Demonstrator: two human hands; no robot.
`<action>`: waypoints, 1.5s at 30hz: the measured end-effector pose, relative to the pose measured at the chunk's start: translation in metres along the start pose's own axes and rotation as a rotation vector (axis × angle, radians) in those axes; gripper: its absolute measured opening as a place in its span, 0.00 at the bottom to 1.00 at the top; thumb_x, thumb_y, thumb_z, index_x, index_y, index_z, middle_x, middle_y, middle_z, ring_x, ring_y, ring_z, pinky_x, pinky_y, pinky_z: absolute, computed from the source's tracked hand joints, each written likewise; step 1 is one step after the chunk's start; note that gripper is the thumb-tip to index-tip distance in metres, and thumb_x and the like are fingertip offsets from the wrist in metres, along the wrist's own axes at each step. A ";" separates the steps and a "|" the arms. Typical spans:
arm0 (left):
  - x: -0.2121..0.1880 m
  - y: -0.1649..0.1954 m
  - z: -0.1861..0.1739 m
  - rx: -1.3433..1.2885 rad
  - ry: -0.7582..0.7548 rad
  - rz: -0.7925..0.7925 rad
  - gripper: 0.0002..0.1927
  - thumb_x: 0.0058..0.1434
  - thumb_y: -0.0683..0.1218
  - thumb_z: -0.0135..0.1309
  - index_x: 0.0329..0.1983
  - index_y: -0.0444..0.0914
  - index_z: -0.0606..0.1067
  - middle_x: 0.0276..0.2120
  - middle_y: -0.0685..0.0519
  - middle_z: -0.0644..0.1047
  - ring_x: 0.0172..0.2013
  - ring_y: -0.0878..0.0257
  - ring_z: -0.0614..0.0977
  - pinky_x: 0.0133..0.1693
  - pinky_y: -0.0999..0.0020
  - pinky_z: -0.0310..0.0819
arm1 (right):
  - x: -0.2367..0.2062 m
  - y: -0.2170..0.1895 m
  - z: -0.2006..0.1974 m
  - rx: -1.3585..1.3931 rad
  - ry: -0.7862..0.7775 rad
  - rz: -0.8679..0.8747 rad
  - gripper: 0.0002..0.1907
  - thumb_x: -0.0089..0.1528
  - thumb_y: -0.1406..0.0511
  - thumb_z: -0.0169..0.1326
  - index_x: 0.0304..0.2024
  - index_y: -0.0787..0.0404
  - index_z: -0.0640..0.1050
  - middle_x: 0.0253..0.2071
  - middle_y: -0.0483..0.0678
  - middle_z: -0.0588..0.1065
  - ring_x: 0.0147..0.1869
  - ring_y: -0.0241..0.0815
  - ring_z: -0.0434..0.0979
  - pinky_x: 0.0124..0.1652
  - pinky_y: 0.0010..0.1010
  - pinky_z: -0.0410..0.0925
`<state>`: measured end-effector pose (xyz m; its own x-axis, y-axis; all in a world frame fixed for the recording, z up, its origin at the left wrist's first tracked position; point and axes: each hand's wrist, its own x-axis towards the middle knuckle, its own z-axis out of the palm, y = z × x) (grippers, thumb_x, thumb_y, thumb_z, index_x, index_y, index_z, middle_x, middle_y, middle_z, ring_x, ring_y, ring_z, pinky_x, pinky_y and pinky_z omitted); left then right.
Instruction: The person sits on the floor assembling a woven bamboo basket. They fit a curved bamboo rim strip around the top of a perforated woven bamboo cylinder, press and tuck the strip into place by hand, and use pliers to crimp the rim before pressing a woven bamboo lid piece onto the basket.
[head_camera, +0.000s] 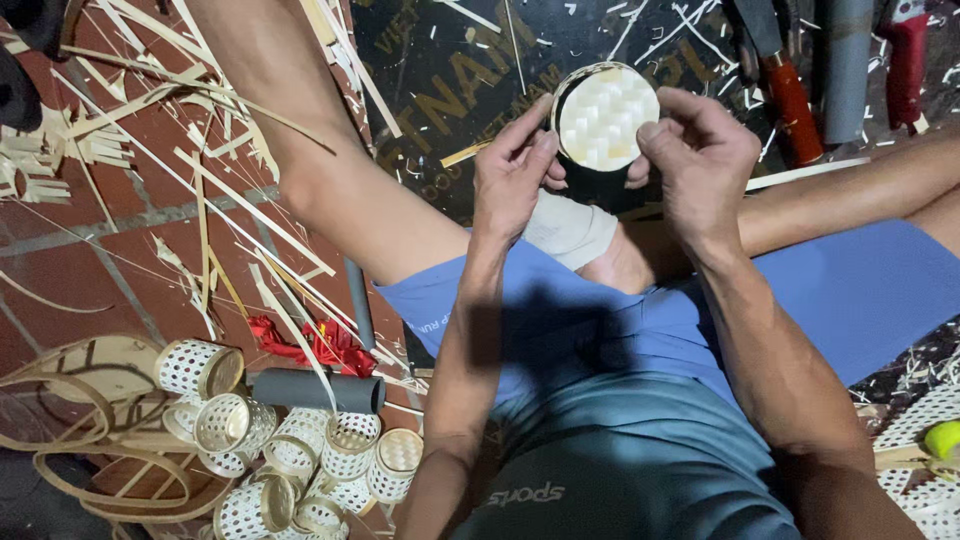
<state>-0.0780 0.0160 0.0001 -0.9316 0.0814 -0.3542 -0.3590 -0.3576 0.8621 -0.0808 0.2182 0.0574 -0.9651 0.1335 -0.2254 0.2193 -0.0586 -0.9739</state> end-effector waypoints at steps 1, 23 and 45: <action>0.000 0.001 0.000 0.024 0.007 0.005 0.24 0.71 0.39 0.55 0.70 0.33 0.70 0.37 0.57 0.72 0.31 0.71 0.78 0.34 0.75 0.78 | 0.001 0.001 0.000 0.016 0.000 -0.006 0.14 0.69 0.77 0.57 0.57 0.78 0.75 0.36 0.49 0.76 0.33 0.36 0.78 0.34 0.27 0.74; -0.003 0.020 0.008 0.358 0.059 0.181 0.20 0.64 0.36 0.59 0.60 0.33 0.77 0.57 0.51 0.76 0.44 0.71 0.76 0.47 0.78 0.76 | 0.026 -0.023 -0.002 -0.169 -0.123 0.138 0.17 0.61 0.75 0.64 0.53 0.73 0.78 0.27 0.42 0.71 0.25 0.28 0.69 0.23 0.21 0.63; -0.008 0.020 0.020 0.270 0.146 0.033 0.24 0.61 0.36 0.61 0.60 0.33 0.72 0.32 0.58 0.75 0.31 0.75 0.72 0.32 0.81 0.67 | -0.013 0.018 -0.007 0.096 0.006 0.110 0.07 0.70 0.72 0.59 0.48 0.69 0.75 0.32 0.44 0.76 0.30 0.31 0.75 0.32 0.22 0.72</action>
<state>-0.0788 0.0263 0.0278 -0.9322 -0.0682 -0.3555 -0.3486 -0.0961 0.9323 -0.0634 0.2227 0.0426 -0.9351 0.1273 -0.3308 0.3084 -0.1677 -0.9363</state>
